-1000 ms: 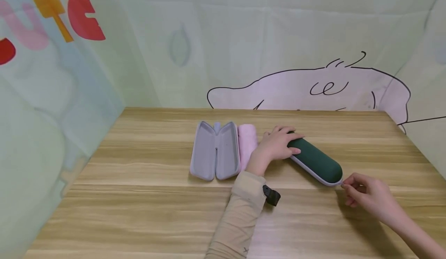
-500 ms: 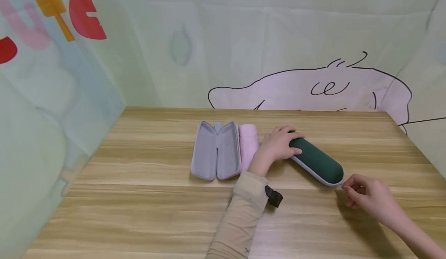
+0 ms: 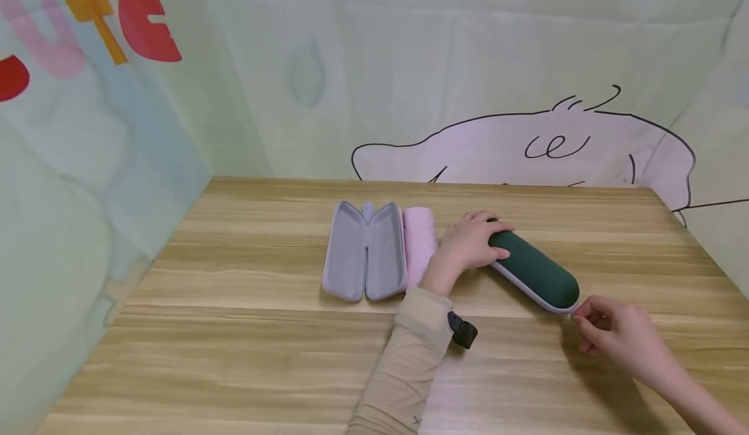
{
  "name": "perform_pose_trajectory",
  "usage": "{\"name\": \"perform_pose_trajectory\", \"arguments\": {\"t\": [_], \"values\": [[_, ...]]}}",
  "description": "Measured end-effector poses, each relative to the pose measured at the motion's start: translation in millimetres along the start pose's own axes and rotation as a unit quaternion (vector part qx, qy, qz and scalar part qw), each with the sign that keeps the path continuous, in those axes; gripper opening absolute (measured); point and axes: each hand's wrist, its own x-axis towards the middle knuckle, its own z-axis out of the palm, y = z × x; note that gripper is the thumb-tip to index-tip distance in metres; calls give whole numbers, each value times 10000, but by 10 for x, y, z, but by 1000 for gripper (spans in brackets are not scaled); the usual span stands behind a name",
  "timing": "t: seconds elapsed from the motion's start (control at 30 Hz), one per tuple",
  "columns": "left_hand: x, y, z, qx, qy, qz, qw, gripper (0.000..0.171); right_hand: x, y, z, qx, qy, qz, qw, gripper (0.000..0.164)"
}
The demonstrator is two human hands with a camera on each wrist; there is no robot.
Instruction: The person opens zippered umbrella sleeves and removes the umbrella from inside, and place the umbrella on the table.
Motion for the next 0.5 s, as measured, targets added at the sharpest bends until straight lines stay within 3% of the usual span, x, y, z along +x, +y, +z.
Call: {"name": "perform_pose_trajectory", "arguments": {"t": [0.5], "values": [[8, -5, -6, -31, -1, -3, 10000, 50, -7, -39, 20, -118, 38, 133, 9998, 10]]}}
